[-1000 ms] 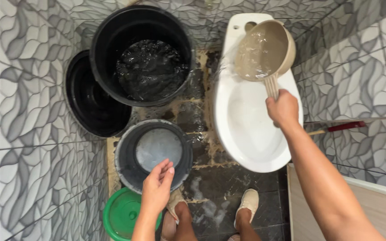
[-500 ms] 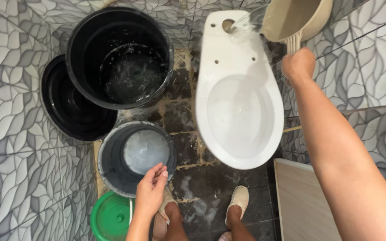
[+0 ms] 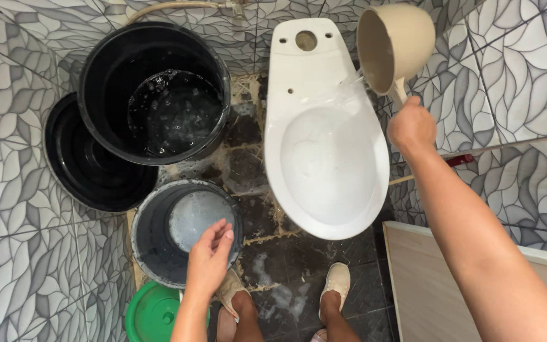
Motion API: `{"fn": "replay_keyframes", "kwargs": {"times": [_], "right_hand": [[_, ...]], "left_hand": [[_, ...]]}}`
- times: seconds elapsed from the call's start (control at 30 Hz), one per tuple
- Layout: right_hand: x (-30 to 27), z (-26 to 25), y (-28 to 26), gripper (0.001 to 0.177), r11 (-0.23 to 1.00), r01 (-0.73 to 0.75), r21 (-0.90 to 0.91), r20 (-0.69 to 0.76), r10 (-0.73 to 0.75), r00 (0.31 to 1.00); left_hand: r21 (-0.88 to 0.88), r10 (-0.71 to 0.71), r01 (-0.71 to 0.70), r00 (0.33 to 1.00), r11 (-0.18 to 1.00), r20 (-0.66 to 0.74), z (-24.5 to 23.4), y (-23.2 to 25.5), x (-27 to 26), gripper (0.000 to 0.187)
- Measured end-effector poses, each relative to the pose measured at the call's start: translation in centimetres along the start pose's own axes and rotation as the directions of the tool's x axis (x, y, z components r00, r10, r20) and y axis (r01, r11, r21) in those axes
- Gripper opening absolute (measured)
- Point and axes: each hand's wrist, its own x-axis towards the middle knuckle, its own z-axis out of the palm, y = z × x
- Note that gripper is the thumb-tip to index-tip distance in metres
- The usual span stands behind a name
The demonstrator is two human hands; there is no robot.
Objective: The person scrubs the base of a white toilet with a red-handled brush, then uses a beige scoop to pour water from a black bucket into the toilet bowl and onto the floor to rinse the area.
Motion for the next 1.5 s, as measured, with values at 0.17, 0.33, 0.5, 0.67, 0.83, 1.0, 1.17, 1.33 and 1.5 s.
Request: {"fn": "replay_keyframes", "kwargs": {"times": [0.17, 0.33, 0.5, 0.67, 0.83, 1.0, 1.17, 1.33, 1.5], "right_hand": [[-0.9, 0.3, 0.4, 0.026, 0.982, 0.18, -0.06, -0.2, -0.188, 0.962], [-2.0, 2.5, -5.9, 0.02, 0.903, 0.418, 0.101, -0.258, -0.382, 0.887], [-5.0, 6.4, -19.9, 0.026, 0.828, 0.452, 0.331, 0.029, -0.488, 0.872], [-7.5, 12.6, -33.8, 0.027, 0.844, 0.534, 0.055, 0.283, -0.526, 0.802], [-6.8, 20.4, -42.9, 0.035, 0.707, 0.649, -0.279, 0.323, -0.568, 0.757], [-7.1, 24.1, -47.1, 0.027, 0.7, 0.561, -0.441, 0.462, -0.358, 0.811], [-7.5, 30.0, -49.5, 0.023, 0.754, 0.58, -0.308, 0.514, -0.382, 0.768], [-6.5, 35.6, -50.2, 0.011, 0.936, 0.035, 0.35, 0.671, -0.277, 0.688], [-7.9, 32.6, -48.0, 0.018, 0.663, -0.383, 0.644, 0.679, -0.264, 0.685]], "left_hand": [[0.001, 0.0, 0.0, 1.0, 1.0, -0.017, -0.3, -0.2, 0.0, 0.045], [-0.087, -0.062, 0.059, 0.997, 0.994, -0.035, -1.1, -2.9, -1.0, 0.044], [-0.121, -0.096, 0.085, 0.992, 0.989, -0.084, -4.9, -5.2, -1.5, 0.044], [-0.159, -0.15, 0.128, 0.979, 0.979, -0.135, -10.9, -7.4, -1.1, 0.044], [-0.209, -0.156, 0.113, 0.967, 0.971, -0.203, -16.7, -11.9, -0.8, 0.044], [-0.187, -0.197, 0.156, 0.955, 0.97, -0.222, -20.7, -16.2, -0.3, 0.043], [-0.183, -0.225, 0.185, 0.947, 0.966, -0.228, -22.1, -18.1, 0.6, 0.042], [-0.229, -0.217, 0.169, 0.954, 0.959, -0.207, -22.4, -19.1, 1.3, 0.041], [-0.211, -0.218, 0.176, 0.956, 0.962, -0.196, -22.6, -18.9, 1.4, 0.041]]}}
